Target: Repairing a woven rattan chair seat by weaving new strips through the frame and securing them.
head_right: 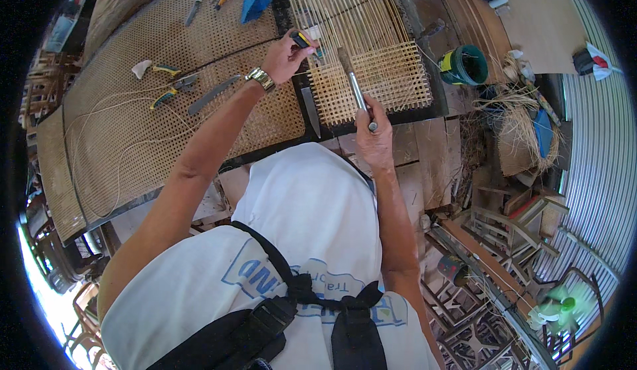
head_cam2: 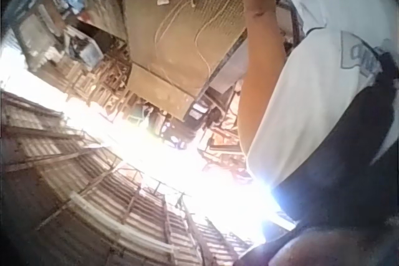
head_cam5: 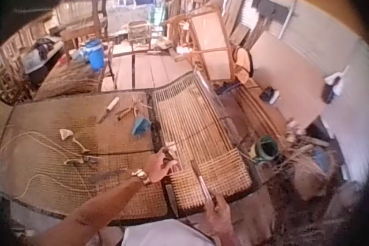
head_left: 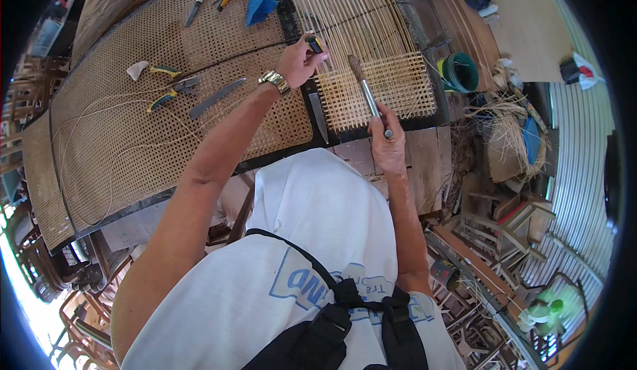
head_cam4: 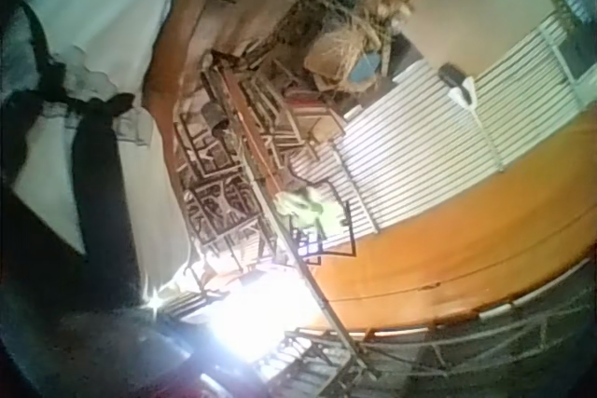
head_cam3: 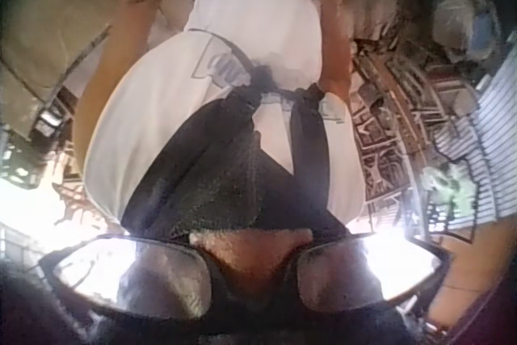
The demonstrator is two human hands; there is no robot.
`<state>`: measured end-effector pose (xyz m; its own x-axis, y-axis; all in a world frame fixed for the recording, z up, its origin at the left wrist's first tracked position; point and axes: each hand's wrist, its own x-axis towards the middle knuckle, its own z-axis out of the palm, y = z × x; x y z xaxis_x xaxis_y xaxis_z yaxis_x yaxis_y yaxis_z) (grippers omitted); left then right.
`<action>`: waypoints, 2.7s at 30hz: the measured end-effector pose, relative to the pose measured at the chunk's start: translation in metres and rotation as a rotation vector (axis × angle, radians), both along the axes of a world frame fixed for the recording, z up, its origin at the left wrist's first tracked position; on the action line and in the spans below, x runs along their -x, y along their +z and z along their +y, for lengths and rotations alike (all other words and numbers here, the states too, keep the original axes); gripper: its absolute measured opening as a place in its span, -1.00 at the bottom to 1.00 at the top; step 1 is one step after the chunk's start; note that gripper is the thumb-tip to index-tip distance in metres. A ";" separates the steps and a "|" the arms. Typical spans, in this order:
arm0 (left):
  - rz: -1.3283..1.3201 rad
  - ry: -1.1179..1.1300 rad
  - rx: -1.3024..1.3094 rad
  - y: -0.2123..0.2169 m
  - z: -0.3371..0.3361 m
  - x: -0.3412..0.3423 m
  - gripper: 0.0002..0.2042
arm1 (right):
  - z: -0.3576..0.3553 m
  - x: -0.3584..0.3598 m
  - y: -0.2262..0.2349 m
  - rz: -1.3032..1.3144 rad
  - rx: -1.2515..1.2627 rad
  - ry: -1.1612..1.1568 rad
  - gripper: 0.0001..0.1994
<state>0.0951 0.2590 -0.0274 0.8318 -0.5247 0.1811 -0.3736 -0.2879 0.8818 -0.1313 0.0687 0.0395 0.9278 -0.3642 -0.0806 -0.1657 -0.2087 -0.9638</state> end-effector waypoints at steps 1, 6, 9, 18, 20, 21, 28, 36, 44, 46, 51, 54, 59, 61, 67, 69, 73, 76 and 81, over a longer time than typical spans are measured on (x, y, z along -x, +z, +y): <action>0.015 0.020 -0.025 0.005 -0.001 0.000 -0.76 | -0.003 -0.001 -0.004 0.002 0.014 0.003 -0.66; 0.017 0.018 -0.050 -0.009 -0.004 0.001 -0.77 | -0.006 -0.015 -0.021 -0.004 0.092 0.025 -0.67; 0.012 0.015 -0.008 -0.010 -0.002 0.002 -0.76 | -0.010 -0.016 -0.021 0.064 0.125 0.139 -0.68; 0.046 0.084 -0.128 0.016 -0.005 0.004 -0.80 | -0.022 -0.014 -0.022 -0.021 -0.080 -0.029 -0.66; 0.044 0.051 -0.152 0.012 -0.007 0.003 -0.79 | -0.016 -0.017 -0.024 -0.048 -0.043 -0.039 -0.67; 0.044 0.030 -0.175 0.009 -0.007 0.003 -0.78 | -0.013 -0.019 -0.029 -0.040 0.039 -0.014 -0.67; 0.034 0.115 0.032 0.021 0.006 0.023 -0.83 | -0.021 0.006 0.009 0.067 -0.057 -0.011 -0.69; 0.138 0.008 0.079 0.008 -0.004 0.046 -0.79 | -0.025 0.040 0.008 0.130 -0.093 -0.098 -0.67; 0.040 -0.030 -0.045 0.020 -0.010 0.048 -0.80 | -0.020 0.037 0.014 0.080 -0.150 -0.084 -0.70; 0.018 -0.050 -0.068 0.010 -0.012 0.050 -0.78 | -0.021 0.039 0.005 0.054 -0.146 -0.071 -0.70; 0.044 -0.071 -0.138 0.018 -0.019 0.052 -0.74 | -0.020 0.036 -0.009 0.058 -0.084 -0.060 -0.68; 0.082 -0.128 -0.233 0.029 -0.026 0.050 -0.82 | -0.014 0.035 -0.023 0.007 -0.015 -0.126 -0.67; 0.042 -0.189 -0.155 0.020 -0.025 0.032 -0.78 | -0.029 0.045 -0.006 0.146 0.003 0.054 -0.68; 0.023 -0.180 -0.096 0.023 -0.025 0.034 -0.78 | -0.033 0.050 -0.007 0.129 -0.002 -0.003 -0.68; 0.076 -0.180 -0.306 0.021 -0.029 0.043 -0.87 | -0.029 0.050 -0.017 0.068 -0.002 -0.098 -0.68; 0.055 -0.202 -0.281 0.022 -0.031 0.043 -0.87 | -0.030 0.050 -0.019 0.117 0.066 0.070 -0.68; 0.091 -0.146 -0.184 0.029 -0.020 0.038 -0.87 | -0.040 0.051 -0.001 0.211 0.025 0.075 -0.70; 0.021 -0.071 -0.130 0.036 -0.019 0.035 -0.87 | -0.041 0.052 -0.001 0.096 -0.057 -0.042 -0.70; 0.020 -0.095 -0.110 0.021 -0.018 0.029 -0.89 | -0.032 0.044 -0.009 0.055 0.022 -0.065 -0.72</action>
